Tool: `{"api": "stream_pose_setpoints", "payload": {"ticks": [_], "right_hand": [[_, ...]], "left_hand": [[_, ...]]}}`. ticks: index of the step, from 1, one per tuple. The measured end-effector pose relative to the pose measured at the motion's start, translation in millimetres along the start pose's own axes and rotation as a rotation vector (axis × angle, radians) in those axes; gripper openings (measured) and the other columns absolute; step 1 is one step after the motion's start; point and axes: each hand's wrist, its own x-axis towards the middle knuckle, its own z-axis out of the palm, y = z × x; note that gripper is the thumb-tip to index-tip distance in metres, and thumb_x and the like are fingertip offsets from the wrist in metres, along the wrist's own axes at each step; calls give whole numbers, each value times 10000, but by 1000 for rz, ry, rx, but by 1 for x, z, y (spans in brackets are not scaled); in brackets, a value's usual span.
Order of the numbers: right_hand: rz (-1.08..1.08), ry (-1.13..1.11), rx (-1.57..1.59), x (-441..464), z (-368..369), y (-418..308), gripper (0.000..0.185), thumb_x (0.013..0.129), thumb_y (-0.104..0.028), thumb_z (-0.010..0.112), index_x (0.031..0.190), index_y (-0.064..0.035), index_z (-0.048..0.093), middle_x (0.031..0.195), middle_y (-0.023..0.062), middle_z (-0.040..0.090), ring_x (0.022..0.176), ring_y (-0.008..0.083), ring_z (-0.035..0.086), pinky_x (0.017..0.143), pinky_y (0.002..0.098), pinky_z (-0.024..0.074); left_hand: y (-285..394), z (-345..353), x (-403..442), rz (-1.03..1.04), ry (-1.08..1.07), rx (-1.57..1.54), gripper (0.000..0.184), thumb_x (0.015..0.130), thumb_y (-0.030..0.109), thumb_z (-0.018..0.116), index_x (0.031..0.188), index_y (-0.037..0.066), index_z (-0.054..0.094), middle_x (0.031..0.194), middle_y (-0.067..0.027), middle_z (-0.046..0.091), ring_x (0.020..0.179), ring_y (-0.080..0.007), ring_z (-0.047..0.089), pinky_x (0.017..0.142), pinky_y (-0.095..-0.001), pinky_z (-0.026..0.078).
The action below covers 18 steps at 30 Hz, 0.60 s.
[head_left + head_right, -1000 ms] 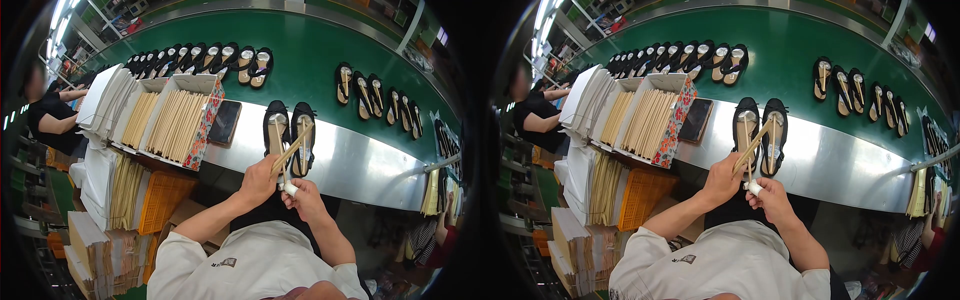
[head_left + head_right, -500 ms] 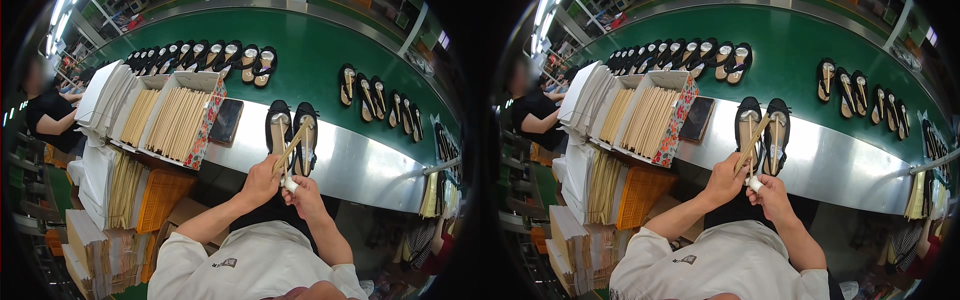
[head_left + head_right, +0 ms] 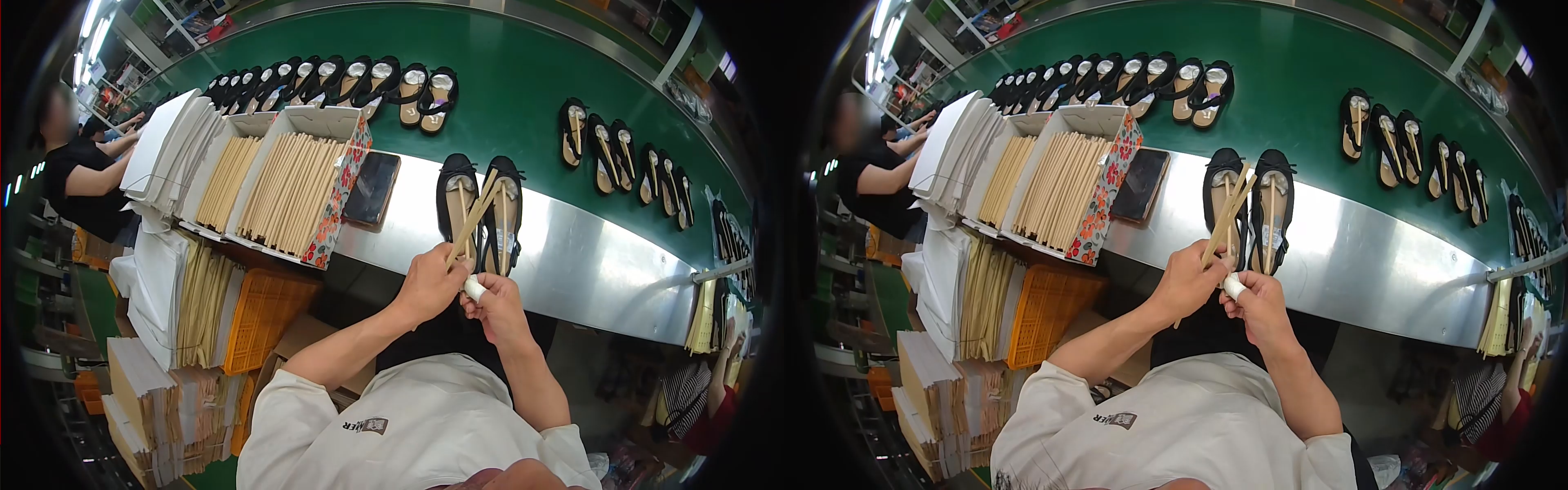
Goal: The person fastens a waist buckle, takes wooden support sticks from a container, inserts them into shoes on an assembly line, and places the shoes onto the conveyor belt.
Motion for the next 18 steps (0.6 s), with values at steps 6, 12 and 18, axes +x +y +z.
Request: {"api": "stream_pose_setpoints", "payload": {"ticks": [6,12,18], "right_hand": [[31,0,-20,1,-1,1,108,1023,-110,663,999,-12,702,835,46,715,682,78,638,610,223,509],[86,-35,-20,-1,1,-7,123,1023,-122,668,1009,-9,716,856,40,723,699,85,644,636,233,521],[-101,34,-316,1,6,0,95,992,-61,646,988,1,717,857,33,728,701,101,645,652,254,519]], "left_hand": [[-14,1,13,-67,-52,-35,298,961,189,720,1094,-77,698,814,-93,721,672,-125,653,609,-300,537],[-4,-1,11,-103,-37,-64,268,948,173,737,1064,-65,694,784,-70,696,625,-100,620,549,-286,503],[-7,-3,11,-6,-21,21,319,952,211,722,1082,-78,691,792,-128,714,708,-193,689,658,-346,548]]}}
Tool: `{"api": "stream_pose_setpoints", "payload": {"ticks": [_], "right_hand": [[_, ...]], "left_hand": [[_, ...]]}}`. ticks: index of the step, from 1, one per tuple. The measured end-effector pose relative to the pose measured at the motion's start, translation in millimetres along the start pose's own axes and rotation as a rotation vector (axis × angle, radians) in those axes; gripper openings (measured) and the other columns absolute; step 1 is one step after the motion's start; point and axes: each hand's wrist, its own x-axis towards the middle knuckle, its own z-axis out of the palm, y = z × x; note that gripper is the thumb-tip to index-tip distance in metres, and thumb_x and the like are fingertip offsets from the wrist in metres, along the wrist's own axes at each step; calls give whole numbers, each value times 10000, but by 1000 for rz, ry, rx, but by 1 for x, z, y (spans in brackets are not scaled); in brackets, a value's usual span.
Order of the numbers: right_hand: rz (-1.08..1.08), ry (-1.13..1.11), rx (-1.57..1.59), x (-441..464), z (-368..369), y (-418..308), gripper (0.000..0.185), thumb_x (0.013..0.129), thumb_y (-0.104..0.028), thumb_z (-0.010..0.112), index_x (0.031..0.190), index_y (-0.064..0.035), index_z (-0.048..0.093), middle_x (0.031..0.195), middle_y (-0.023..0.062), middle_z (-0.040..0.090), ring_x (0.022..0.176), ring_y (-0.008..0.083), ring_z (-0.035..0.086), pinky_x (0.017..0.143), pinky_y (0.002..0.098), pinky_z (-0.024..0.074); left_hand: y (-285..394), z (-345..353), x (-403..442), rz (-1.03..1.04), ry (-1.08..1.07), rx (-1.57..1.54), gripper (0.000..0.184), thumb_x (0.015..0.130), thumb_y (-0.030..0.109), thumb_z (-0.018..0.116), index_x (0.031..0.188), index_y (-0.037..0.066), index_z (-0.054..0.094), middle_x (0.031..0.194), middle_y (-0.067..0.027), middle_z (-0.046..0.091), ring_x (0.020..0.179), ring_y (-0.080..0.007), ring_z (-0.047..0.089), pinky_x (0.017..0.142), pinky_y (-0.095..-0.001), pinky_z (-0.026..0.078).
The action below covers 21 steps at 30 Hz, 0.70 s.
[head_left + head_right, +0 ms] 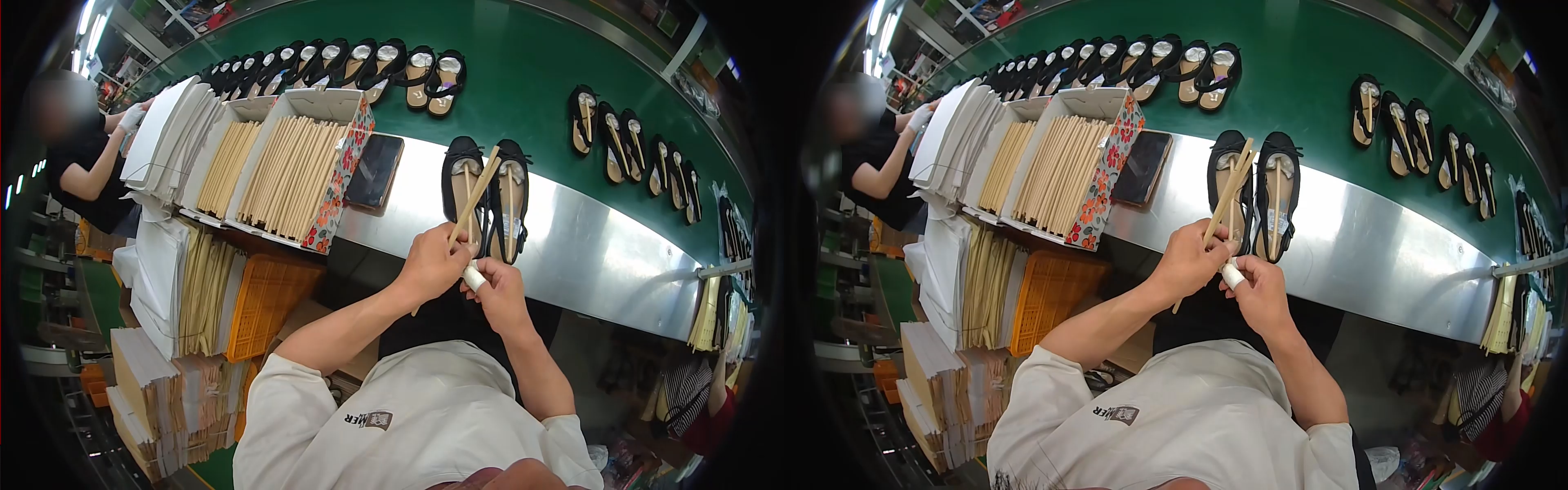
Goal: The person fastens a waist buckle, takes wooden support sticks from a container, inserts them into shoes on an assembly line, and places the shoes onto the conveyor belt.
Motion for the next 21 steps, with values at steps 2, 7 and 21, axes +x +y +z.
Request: {"api": "stream_pose_setpoints", "payload": {"ticks": [2,7,21], "right_hand": [[-243,84,-222,0,3,3,85,950,11,616,982,28,693,835,72,730,681,153,652,645,300,526],[-738,256,-719,3,-1,3,150,868,77,629,1010,45,663,865,173,702,703,319,663,645,393,526],[-395,168,-478,-1,-4,-37,283,941,28,704,1219,19,655,935,40,724,769,87,659,687,240,537]], "left_hand": [[5,-3,0,-11,-16,-9,340,949,237,721,1065,-81,700,797,-179,728,748,-270,734,719,-391,565],[19,-8,-5,49,-31,53,358,1010,267,669,1127,-70,693,795,-185,718,747,-276,734,710,-402,561],[-1,34,-42,-198,220,-543,264,1078,244,645,1156,-1,706,973,-74,761,648,-37,603,509,-197,426]]}}
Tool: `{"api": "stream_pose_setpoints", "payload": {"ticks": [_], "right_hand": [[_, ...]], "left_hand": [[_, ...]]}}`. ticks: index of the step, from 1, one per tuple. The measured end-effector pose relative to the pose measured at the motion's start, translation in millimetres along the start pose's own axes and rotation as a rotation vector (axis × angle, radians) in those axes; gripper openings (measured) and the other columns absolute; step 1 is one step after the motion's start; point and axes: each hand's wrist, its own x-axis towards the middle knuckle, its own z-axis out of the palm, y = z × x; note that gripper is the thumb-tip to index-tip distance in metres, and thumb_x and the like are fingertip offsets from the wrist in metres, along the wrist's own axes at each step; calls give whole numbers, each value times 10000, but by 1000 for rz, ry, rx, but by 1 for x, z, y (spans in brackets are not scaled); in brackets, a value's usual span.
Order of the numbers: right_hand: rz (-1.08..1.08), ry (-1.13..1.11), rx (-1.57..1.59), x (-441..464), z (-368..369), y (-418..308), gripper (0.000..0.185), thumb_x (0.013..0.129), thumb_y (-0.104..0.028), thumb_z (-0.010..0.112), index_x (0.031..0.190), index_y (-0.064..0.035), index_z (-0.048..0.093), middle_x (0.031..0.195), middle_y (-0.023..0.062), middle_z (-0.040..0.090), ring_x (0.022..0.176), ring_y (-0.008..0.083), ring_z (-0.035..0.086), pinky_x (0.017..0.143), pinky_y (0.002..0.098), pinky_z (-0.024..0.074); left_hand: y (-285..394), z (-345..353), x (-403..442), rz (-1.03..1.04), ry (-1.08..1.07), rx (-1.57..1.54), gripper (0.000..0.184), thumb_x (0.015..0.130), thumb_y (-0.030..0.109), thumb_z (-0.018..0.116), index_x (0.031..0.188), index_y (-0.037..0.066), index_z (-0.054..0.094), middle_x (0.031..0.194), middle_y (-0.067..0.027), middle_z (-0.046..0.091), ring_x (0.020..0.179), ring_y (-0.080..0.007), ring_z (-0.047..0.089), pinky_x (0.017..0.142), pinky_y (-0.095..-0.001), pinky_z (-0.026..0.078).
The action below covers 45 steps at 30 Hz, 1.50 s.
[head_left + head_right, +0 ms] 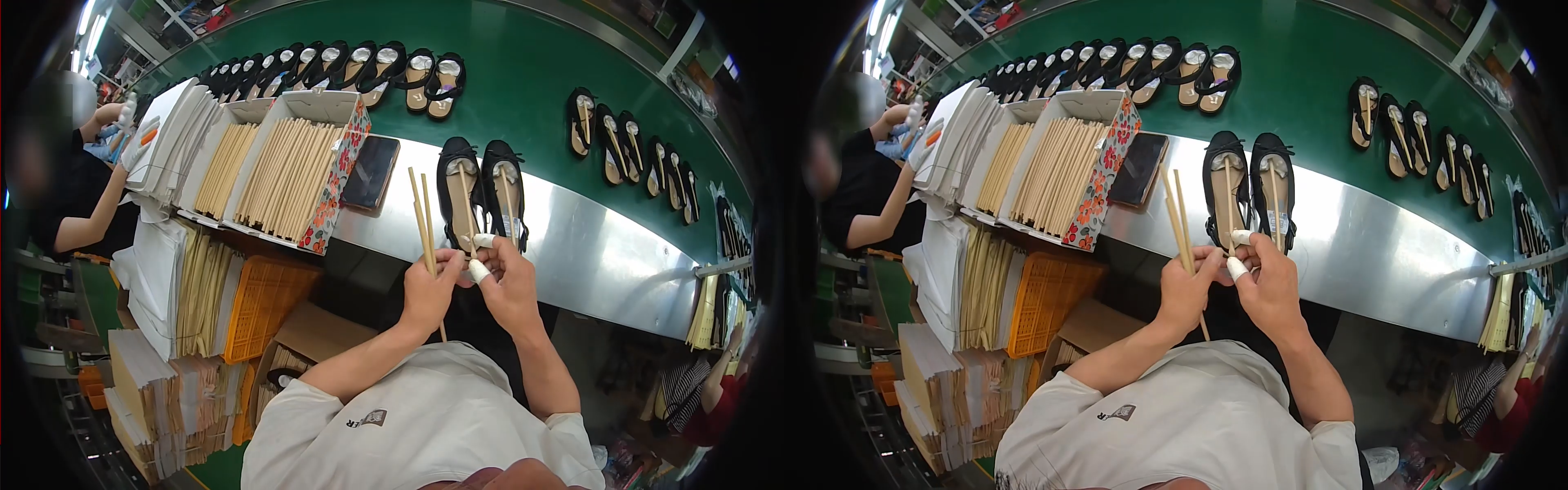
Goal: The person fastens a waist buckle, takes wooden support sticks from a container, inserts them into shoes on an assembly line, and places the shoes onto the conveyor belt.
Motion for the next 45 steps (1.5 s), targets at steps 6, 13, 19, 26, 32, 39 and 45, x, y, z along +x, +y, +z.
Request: {"api": "stream_pose_setpoints", "payload": {"ticks": [6,13,19,26,32,39,45], "right_hand": [[29,-31,21,2,-4,-10,270,941,38,695,1209,11,665,931,45,724,798,91,683,693,248,546],[-373,173,-244,7,3,2,272,857,137,645,1103,30,691,994,152,725,830,283,740,722,366,599],[-616,308,-356,13,19,14,327,795,158,636,1081,14,698,1011,178,708,852,367,710,718,421,581],[-497,161,-287,11,15,2,330,760,170,610,1046,14,662,979,166,675,861,385,684,711,446,558],[-408,50,-287,8,13,-11,395,764,171,583,1121,18,657,952,186,654,850,403,675,745,450,557],[-455,141,-276,7,7,-16,367,801,148,571,1138,31,656,991,220,674,895,451,668,762,483,547],[-457,177,-433,30,-15,-12,344,789,133,578,1108,29,656,1019,217,680,926,456,658,795,489,540]], "left_hand": [[-4,12,11,-169,-83,-446,263,1058,171,657,1249,-10,652,942,-57,749,583,-28,529,477,-190,372],[-5,10,11,13,-94,-373,286,1049,100,658,1271,-70,600,989,-93,745,827,-132,714,684,-242,546],[-11,8,15,35,-78,-375,289,1047,64,652,1269,-93,557,983,-118,742,859,-190,741,771,-277,574],[0,-4,9,-149,-142,-447,400,1048,155,678,1367,-14,505,960,-61,715,788,-97,690,487,-216,416],[-3,6,1,-133,-100,-480,338,1067,235,666,1325,64,531,955,15,659,775,-27,627,457,-196,341],[-12,-1,6,-213,-156,-660,413,1090,217,633,1427,25,492,1156,-54,723,1009,-80,731,514,-182,378],[6,-2,4,-297,-61,-558,325,1109,178,572,1349,-9,458,1252,-192,710,1117,-192,762,477,-200,406]]}}
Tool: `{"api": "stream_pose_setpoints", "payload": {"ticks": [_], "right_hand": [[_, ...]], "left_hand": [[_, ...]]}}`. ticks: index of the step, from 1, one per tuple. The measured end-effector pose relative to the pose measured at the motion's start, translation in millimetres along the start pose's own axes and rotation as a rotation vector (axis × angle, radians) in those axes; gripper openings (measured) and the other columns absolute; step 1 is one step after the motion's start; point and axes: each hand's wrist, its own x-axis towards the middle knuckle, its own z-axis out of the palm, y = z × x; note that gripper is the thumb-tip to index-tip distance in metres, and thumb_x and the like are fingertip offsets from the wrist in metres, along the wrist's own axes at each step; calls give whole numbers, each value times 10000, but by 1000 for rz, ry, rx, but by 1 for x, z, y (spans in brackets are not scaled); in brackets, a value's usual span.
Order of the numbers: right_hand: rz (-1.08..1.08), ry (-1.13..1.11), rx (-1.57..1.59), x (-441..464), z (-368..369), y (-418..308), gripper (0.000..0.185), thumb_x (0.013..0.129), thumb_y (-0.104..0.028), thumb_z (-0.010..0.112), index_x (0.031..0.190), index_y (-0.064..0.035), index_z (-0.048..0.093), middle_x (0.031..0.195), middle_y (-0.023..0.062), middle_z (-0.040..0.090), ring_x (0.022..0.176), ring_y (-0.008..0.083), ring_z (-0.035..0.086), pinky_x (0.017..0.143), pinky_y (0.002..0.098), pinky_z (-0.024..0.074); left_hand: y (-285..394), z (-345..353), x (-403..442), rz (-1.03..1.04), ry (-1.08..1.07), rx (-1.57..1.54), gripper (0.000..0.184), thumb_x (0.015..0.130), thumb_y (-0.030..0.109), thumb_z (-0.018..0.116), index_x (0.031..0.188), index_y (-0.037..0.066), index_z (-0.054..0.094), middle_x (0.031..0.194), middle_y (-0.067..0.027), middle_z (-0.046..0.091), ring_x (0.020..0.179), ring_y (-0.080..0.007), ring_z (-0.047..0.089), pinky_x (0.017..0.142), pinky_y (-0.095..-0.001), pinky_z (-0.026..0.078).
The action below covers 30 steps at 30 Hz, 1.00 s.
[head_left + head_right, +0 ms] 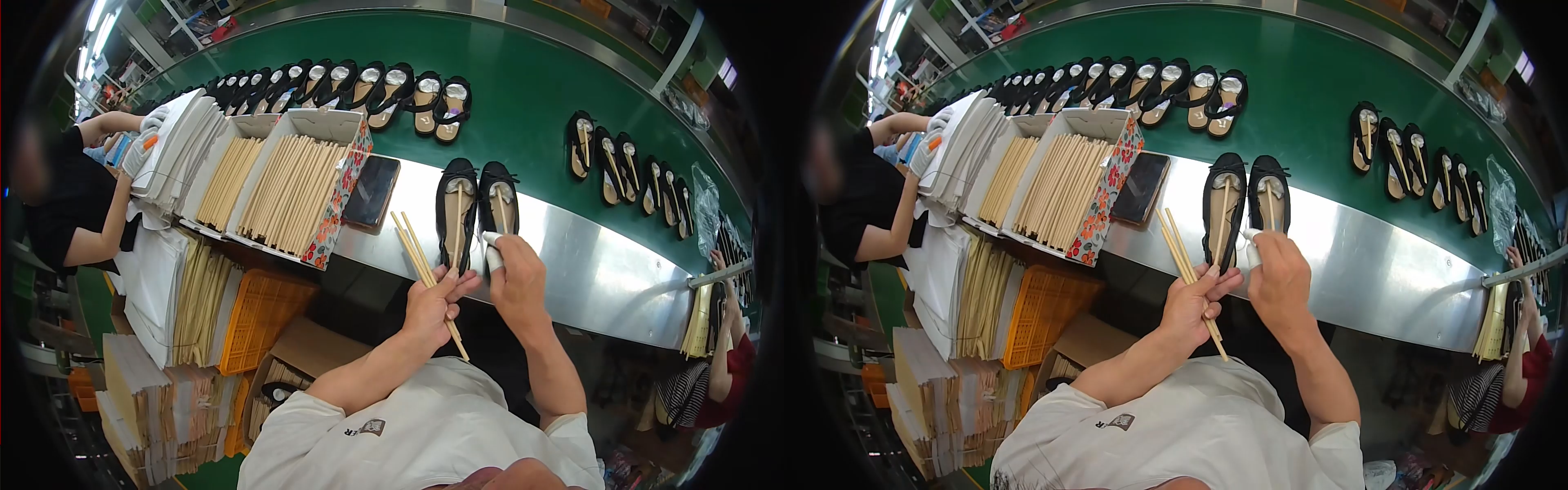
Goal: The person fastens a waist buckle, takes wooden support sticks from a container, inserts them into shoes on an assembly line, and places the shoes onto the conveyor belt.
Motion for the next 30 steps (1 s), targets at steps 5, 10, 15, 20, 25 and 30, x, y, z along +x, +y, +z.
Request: {"api": "stream_pose_setpoints", "payload": {"ticks": [5,10,15,20,25,30], "right_hand": [[65,-138,-291,27,7,7,341,822,43,620,1140,-55,692,1044,169,712,953,401,695,818,491,566],[204,-438,-435,56,17,9,347,840,-77,650,1175,-141,721,957,148,738,873,384,726,769,505,580],[197,-536,-455,71,25,22,334,811,-93,656,1139,-113,715,873,177,738,812,412,725,742,537,571],[203,-354,-403,76,23,58,198,773,-47,650,965,-41,698,825,235,727,809,461,713,753,568,564],[222,-101,-473,132,0,117,174,763,-41,628,928,-13,676,894,256,717,891,500,684,823,593,541],[145,100,-497,226,-2,183,339,889,-7,563,1199,-37,695,1046,268,730,1012,486,683,888,552,540]], "left_hand": [[7,2,5,-36,-16,45,209,1101,149,563,1234,10,483,1170,-203,736,1021,-208,790,455,-209,399],[2,2,6,0,-54,231,201,1099,179,576,1189,14,505,1193,-205,742,1017,-209,789,440,-200,373],[-2,-4,12,58,-191,432,384,1127,280,529,1343,-35,490,1219,-193,738,1042,-205,774,438,-200,373],[7,-12,13,178,-225,520,464,1144,307,480,1434,-54,495,1186,-198,740,933,-176,776,439,-204,408],[25,-32,45,444,-158,615,400,1153,277,451,1363,-50,545,1075,-171,758,776,-146,746,457,-208,449],[23,-46,70,547,-108,649,386,1146,273,472,1320,-57,571,1006,-154,756,714,-120,714,494,-220,477]]}}
